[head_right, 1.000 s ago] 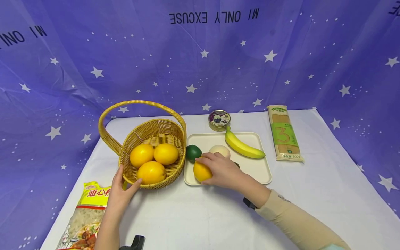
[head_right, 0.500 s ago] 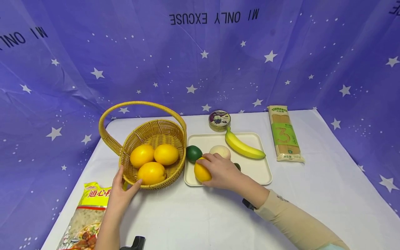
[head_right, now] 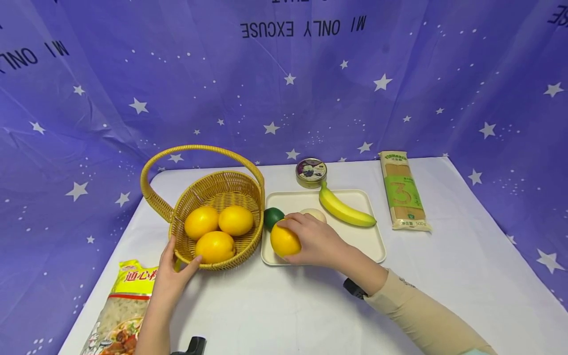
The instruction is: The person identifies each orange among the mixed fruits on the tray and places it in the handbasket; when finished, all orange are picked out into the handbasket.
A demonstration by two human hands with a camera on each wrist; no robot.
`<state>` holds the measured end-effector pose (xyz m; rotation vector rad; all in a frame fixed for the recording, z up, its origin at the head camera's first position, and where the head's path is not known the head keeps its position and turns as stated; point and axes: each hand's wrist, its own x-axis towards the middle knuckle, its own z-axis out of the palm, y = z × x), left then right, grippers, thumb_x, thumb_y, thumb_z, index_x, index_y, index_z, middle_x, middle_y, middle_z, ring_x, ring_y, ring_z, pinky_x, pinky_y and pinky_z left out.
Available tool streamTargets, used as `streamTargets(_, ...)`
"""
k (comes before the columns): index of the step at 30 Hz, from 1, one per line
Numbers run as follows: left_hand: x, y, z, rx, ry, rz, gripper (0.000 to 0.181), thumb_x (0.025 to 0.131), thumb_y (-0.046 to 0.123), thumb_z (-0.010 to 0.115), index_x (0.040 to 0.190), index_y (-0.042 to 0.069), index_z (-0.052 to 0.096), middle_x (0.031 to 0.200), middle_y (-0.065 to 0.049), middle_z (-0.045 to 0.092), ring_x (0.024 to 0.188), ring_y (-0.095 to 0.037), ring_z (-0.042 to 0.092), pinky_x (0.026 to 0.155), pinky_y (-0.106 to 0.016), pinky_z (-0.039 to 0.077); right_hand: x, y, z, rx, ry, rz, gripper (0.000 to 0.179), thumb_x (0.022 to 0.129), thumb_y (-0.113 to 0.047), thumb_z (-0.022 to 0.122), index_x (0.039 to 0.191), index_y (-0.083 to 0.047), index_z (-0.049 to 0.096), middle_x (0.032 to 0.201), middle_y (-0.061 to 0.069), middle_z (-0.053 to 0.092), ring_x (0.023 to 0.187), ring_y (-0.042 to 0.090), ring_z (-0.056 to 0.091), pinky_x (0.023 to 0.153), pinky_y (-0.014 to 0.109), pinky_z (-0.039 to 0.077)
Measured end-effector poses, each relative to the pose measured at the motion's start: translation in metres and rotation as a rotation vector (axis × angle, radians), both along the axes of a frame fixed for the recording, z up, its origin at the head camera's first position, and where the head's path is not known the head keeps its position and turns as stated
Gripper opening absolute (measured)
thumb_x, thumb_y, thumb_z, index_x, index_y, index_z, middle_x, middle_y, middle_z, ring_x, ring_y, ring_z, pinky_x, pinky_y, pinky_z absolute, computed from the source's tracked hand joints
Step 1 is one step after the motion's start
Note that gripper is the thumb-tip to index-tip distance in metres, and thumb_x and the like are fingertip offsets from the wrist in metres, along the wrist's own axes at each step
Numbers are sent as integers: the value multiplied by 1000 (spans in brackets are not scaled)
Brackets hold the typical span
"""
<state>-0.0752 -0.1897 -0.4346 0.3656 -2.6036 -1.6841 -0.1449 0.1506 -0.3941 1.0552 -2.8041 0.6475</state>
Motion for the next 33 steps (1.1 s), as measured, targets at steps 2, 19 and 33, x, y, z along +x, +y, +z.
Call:
streamTargets(2, 0, 0, 0, -2, -2, 1, 99, 89, 30, 71, 156, 12, 1, 160, -14, -1, 145, -34, 7, 109, -52, 29, 1, -1, 6, -39, -14, -1, 68, 69, -44, 81, 129, -21, 59, 129, -1, 55, 115, 20, 52, 92, 38, 49)
streamTargets(19, 3, 1, 2, -14, -10, -2, 98, 90, 30, 70, 156, 12, 1, 160, -16, 0, 145, -35, 8, 110, -52, 28, -16, -64, 50, -334, -79, 48, 69, 73, -40, 81, 134, -22, 55, 135, -4, 51, 121, 13, 48, 92, 36, 49)
streamTargets(33, 1, 0, 2, -19, 1, -6, 99, 89, 32, 71, 156, 12, 1, 160, -15, 0, 145, -35, 9, 110, -53, 27, -59, -146, 44, -382, -185, -84, 71, 73, -43, 80, 135, -20, 54, 134, 0, 53, 111, 16, 55, 88, 34, 50)
